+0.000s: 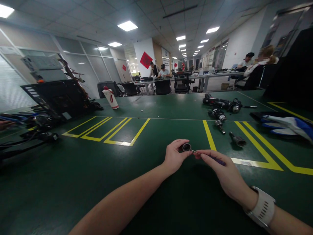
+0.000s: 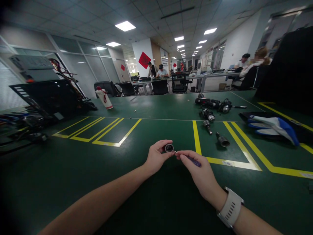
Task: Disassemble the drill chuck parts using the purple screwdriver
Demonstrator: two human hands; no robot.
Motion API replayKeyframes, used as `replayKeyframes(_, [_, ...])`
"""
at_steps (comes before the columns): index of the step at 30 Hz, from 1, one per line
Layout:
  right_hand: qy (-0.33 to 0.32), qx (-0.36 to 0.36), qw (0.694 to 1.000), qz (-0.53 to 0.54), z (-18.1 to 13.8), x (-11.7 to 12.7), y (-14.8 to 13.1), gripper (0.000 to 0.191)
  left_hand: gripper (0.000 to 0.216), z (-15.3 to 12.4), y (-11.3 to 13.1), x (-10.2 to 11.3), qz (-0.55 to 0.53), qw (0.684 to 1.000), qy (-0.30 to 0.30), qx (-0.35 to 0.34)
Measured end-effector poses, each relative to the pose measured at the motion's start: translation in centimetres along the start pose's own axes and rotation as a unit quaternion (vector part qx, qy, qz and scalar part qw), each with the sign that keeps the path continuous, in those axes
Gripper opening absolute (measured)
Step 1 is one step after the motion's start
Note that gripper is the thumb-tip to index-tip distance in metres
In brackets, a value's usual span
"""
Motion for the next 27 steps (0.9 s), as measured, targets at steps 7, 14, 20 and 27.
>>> replayKeyframes(7, [0.008,-0.014,0.997,0.079,0.1,0.0,0.9,0.027,0.041,0.0,-0.4,0.0,-0.01,1.0,-0.004,0.002])
replayKeyframes(14, [0.008,0.016,0.997,-0.079,-0.6,-0.4,-0.7,0.031,0.04,0.1,-1.2,0.0,0.005,1.0,0.006,-0.003])
replayKeyframes(20, [0.003,0.005,1.0,-0.027,-0.3,-0.3,0.2,0.029,0.04,0.0,-0.6,-0.1,0.0,1.0,0.002,0.009])
replayKeyframes(27, [0.009,-0.011,0.995,0.095,0.0,-0.2,1.4,0.027,0.039,-0.2,0.2,-0.1,-0.006,1.0,-0.002,0.024])
Point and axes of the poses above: each hand's wrist, its own z-axis towards the middle knuckle, its own x-axis out of the back of the hand, y = z × x, the point moved 6 cm from there along z, towards the middle knuckle, and after that the axes turned 12 degrees about -y, right-handed, at the moved point
